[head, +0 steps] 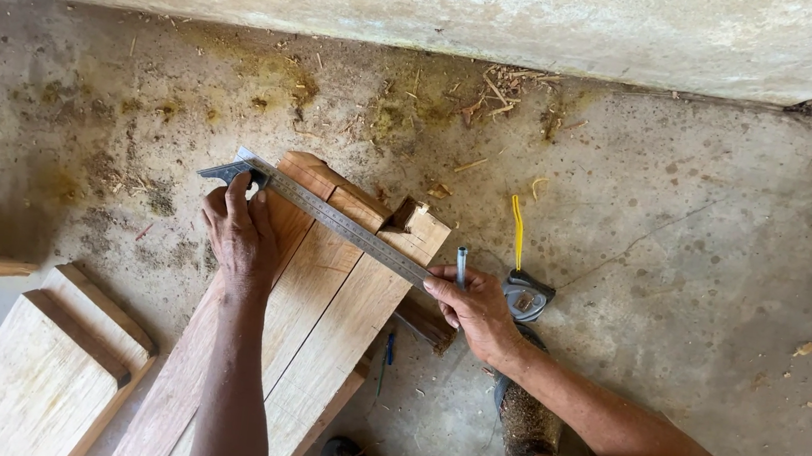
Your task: Marking measurement lines on wooden planks using a combination square and a pencil.
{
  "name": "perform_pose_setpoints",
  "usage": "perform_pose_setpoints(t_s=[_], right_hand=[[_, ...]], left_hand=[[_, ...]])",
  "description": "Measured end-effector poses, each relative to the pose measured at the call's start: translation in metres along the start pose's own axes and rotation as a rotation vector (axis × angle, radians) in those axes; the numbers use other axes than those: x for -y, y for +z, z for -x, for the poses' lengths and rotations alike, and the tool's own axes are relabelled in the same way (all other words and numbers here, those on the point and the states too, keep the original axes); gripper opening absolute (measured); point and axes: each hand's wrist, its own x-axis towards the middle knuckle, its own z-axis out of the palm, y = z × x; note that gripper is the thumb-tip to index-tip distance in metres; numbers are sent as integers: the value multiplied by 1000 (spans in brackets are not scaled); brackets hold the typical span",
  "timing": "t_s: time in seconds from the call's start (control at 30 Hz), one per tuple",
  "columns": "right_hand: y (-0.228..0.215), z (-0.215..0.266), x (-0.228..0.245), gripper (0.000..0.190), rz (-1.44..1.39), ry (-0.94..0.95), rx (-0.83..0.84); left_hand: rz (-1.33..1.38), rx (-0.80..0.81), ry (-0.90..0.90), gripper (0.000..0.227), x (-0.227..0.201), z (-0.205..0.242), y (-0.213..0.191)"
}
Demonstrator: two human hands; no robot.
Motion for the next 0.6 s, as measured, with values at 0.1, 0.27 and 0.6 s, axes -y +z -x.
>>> perform_pose_setpoints(t_s=[0.1,0.27,0.6], right_hand=[[0,1,3,25,-11,5,6],[0,1,6,25,-14,21,13],[-6,-2,2,24,-19,16,27]], left_hand=[[-6,-2,-1,34,0,0,0],[-18,-3,-7,33,0,1,1],[-65,69,-102,69,-25,-2,-11]])
